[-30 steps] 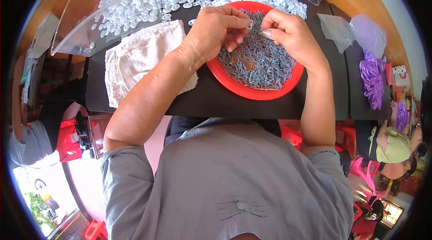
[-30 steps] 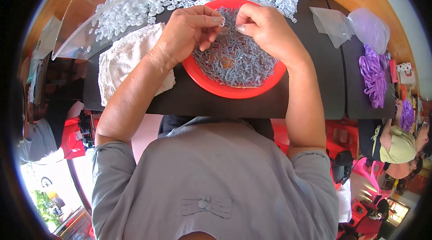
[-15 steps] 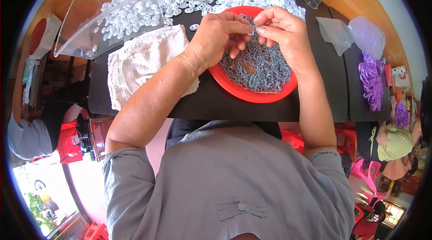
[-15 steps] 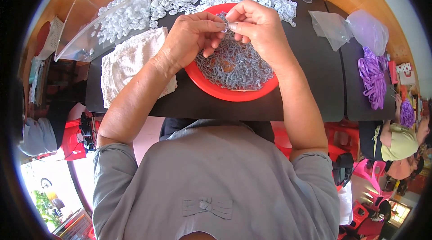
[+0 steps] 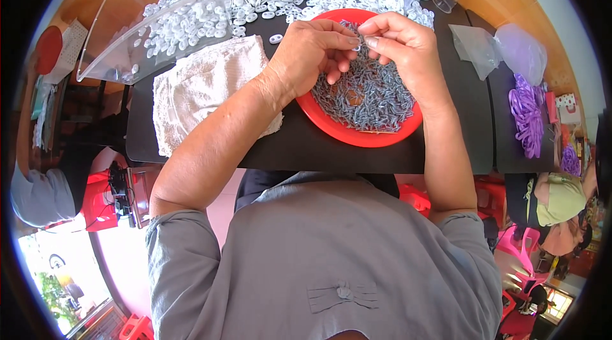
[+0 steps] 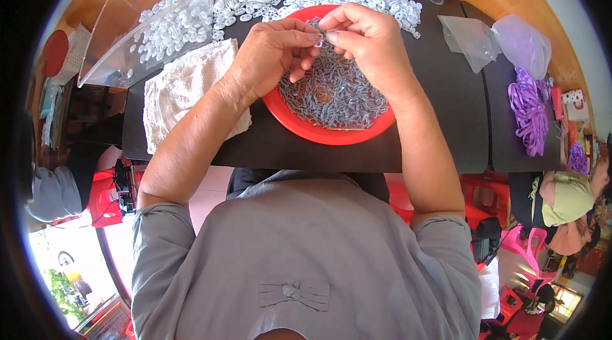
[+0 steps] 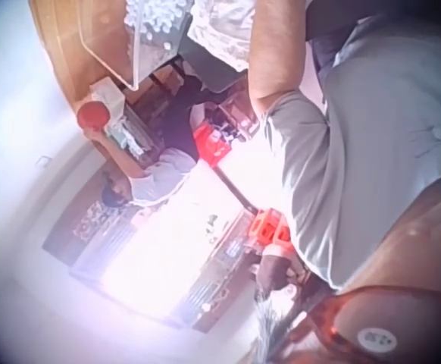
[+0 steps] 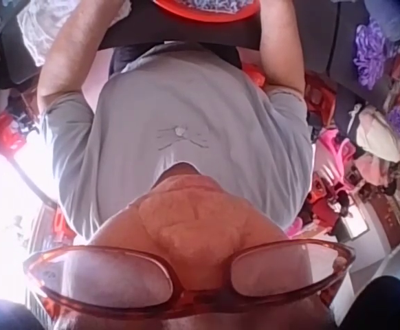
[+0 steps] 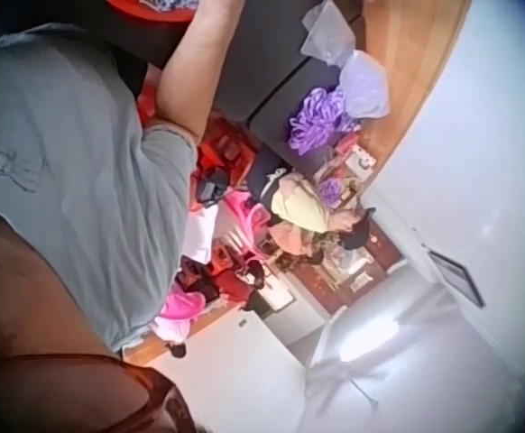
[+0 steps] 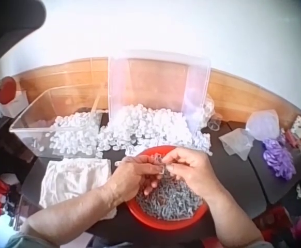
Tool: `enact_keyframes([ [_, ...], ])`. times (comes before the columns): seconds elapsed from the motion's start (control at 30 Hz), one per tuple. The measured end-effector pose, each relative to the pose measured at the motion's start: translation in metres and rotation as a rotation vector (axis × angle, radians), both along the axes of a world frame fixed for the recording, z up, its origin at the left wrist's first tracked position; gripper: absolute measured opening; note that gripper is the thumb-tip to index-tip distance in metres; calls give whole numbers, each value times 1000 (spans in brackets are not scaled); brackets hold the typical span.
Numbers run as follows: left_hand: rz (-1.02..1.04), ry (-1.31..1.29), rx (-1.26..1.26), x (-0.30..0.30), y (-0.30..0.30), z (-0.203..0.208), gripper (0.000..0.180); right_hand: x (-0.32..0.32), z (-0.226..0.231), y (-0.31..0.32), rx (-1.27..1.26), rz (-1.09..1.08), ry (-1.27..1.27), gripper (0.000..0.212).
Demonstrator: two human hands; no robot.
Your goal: Assembling small plastic parts with metal springs at a workbench.
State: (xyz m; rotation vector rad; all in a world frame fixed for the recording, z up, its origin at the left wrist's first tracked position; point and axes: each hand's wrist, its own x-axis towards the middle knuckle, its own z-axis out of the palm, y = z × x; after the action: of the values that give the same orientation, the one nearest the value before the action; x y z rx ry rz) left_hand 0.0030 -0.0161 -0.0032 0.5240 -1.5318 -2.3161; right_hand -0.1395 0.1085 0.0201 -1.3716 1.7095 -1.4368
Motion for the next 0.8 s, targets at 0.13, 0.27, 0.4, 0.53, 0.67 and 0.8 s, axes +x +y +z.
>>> enact_keyframes([
  [0.13,2,-21,29,0,0,1,15,1,4,1,-55,-4,-50,17],
  [0.27,12,16,117,-1,-1,-3,14,9,4,1,-86,-49,-43,17],
  [0.4,-5,84,177,-1,-2,-4,12,14,0,-1,-140,-71,-26,15],
  [0.53,15,54,109,-1,2,0,11,15,0,-1,-158,-77,3,16],
  [0.67,67,37,65,0,4,2,10,13,0,0,-140,-74,39,19],
  [0.8,103,34,43,0,5,1,10,14,0,-1,-141,-86,127,18],
])
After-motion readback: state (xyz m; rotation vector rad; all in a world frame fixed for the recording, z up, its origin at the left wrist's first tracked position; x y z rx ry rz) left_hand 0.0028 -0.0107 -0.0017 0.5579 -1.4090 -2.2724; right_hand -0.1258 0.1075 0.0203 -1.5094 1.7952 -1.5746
